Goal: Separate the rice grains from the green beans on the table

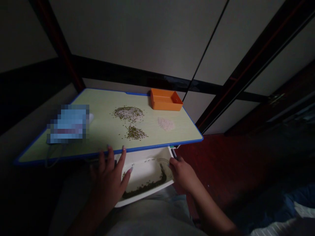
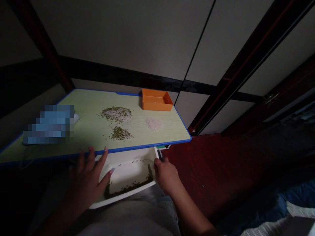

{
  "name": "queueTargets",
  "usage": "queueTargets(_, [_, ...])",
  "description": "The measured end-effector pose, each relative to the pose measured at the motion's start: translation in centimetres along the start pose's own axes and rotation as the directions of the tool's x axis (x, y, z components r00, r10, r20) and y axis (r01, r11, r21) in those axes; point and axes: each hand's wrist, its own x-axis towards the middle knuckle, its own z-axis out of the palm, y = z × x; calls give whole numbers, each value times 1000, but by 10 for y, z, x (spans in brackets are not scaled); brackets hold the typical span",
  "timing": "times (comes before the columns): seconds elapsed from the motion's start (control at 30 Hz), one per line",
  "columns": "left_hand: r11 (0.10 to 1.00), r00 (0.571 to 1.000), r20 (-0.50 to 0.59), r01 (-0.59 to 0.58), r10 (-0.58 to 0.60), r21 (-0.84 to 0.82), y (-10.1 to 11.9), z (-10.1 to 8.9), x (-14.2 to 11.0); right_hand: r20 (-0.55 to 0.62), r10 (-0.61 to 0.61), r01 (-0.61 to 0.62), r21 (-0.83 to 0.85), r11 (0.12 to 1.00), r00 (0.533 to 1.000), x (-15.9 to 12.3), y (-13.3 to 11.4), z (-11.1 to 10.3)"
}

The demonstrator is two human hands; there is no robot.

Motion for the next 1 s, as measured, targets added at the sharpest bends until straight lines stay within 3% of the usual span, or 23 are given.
queueTargets(0.07, [1000, 1000, -3, 5, -5, -2, 5, -2, 4, -36, 19, -20, -33, 999, 999, 1, -1, 3])
queueTargets(0.17, [997, 992, -104, -75, 73, -19, 8, 2, 5, -94, 10, -17, -78, 997, 996, 3, -2, 5])
queueTargets(0.3, [992, 984, -130, -123, 122, -1, 9, 8, 0, -264, -48, 37, -44, 998, 963, 4, -2, 3])
queueTargets(0.43, [991, 980, -152, -133, 130, -9, 8, 9, -1, -475, -175, 259, 117, 959, 862, 7, -6, -8])
queueTargets(0.53, [990, 974, -178, -142, 137, -14, 6, 10, 0, -585, -209, 445, 294, 846, 783, 20, -15, -21])
queueTargets(0.6, [990, 975, -174, -141, 136, -17, 4, 11, 0, -621, -195, 530, 417, 738, 759, 40, -24, -32])
queueTargets(0.7, [991, 981, -145, -132, 126, -27, 1, 13, 0, -572, -119, 536, 649, 539, 812, 82, -45, -46])
queueTargets(0.83, [991, 981, -146, -130, 124, -31, 0, 14, -1, -430, -87, 438, 883, 170, 899, 139, -79, -49])
queueTargets(0.93, [990, 974, -179, -141, 136, -16, 3, 14, -3, -407, -35, 408, 902, 144, 913, 161, -91, -38])
queueTargets(1.0, [991, 969, -207, -137, 131, -14, 6, 14, -4, -494, -33, 483, 831, 277, 869, 163, -86, -31])
